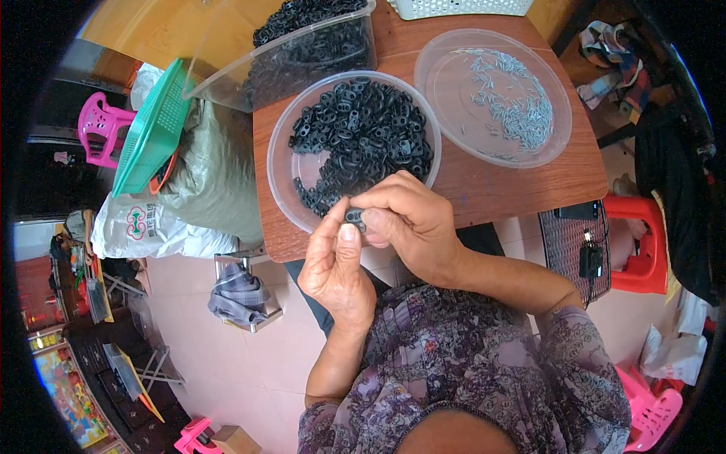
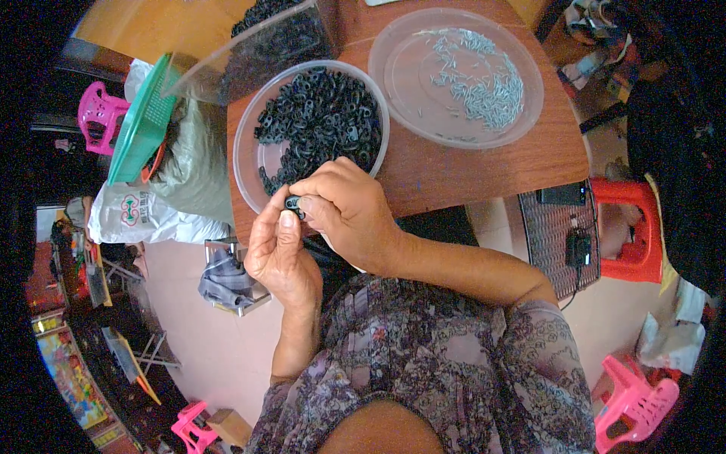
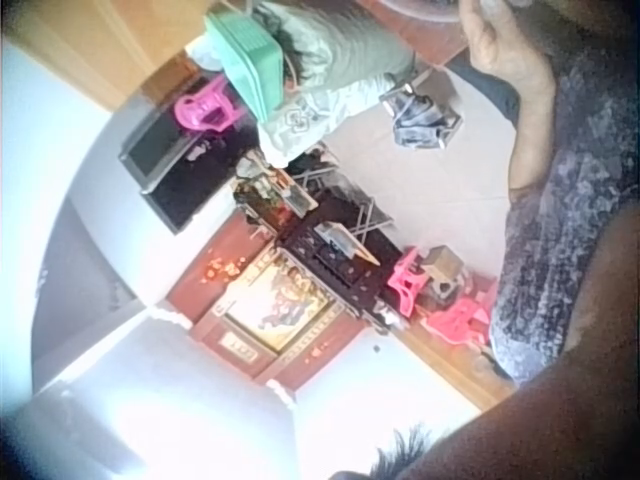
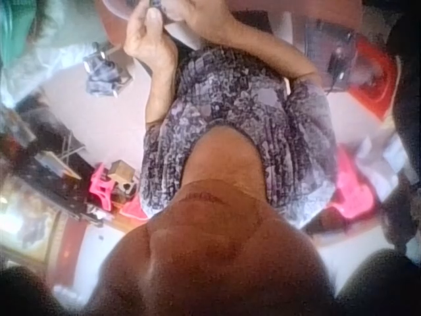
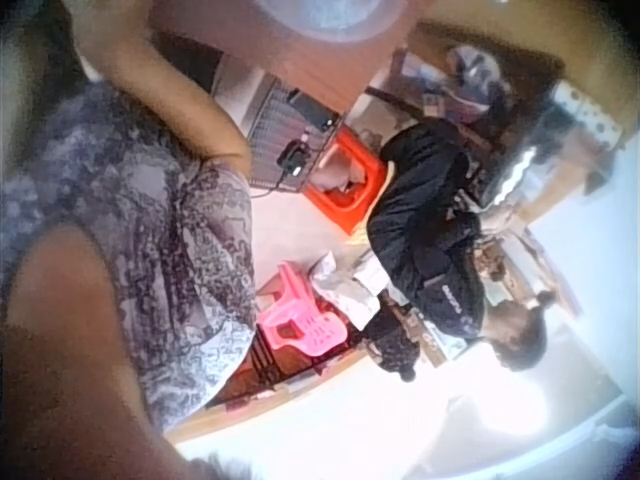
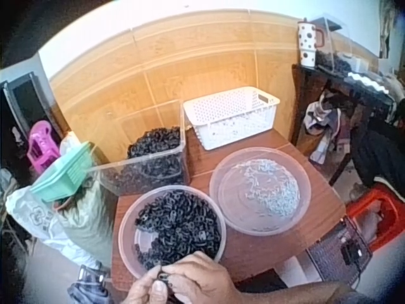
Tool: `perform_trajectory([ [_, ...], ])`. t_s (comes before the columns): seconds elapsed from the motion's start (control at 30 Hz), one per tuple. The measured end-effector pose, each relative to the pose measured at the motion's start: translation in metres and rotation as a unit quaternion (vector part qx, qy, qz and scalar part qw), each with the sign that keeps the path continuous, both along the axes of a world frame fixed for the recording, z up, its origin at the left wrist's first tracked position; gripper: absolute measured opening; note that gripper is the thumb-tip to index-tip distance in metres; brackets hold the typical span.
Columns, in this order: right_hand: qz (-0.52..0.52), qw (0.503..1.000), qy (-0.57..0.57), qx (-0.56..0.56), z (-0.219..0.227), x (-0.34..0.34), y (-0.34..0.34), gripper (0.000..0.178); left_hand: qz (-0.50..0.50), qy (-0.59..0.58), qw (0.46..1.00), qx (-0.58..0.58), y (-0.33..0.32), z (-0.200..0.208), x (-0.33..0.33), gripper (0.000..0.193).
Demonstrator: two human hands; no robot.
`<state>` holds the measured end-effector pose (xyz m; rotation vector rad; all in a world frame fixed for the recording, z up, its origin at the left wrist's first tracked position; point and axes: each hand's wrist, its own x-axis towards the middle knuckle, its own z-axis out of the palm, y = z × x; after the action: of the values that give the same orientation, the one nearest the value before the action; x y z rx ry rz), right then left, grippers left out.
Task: The person assembles plastic cord locks by inserting small metal components into the plastic stoppers by hand and placing the assembled pieces into a basket.
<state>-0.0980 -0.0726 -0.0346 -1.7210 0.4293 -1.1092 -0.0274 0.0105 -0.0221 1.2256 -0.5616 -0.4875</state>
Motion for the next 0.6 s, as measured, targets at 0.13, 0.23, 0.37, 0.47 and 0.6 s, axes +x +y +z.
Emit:
perform_trajectory([
  [0.13,0.005,0.998,-0.001,0.056,0.0008,0.0015,0.0024,0.013,0.015,-0.002,1.000,-0.003,-0.0009,-0.0035,-0.0012,0.029],
  [0.23,0.002,0.999,0.004,0.038,0.0003,0.0007,0.0008,0.013,0.019,-0.011,1.000,0.000,-0.0008,-0.0053,-0.0008,0.028],
  [0.37,-0.016,0.998,0.025,-0.059,0.0014,-0.0012,-0.0001,0.016,0.015,0.028,0.999,0.005,-0.0011,-0.0047,-0.0020,0.027],
  [0.47,-0.018,0.997,0.028,-0.072,0.0029,-0.0019,0.0014,0.018,0.009,0.054,0.998,-0.007,-0.0016,-0.0011,-0.0040,0.028],
  [0.6,-0.030,0.993,0.013,-0.112,0.0040,-0.0024,-0.0011,0.019,-0.003,0.064,0.998,-0.024,-0.0009,0.0008,-0.0042,0.030],
])
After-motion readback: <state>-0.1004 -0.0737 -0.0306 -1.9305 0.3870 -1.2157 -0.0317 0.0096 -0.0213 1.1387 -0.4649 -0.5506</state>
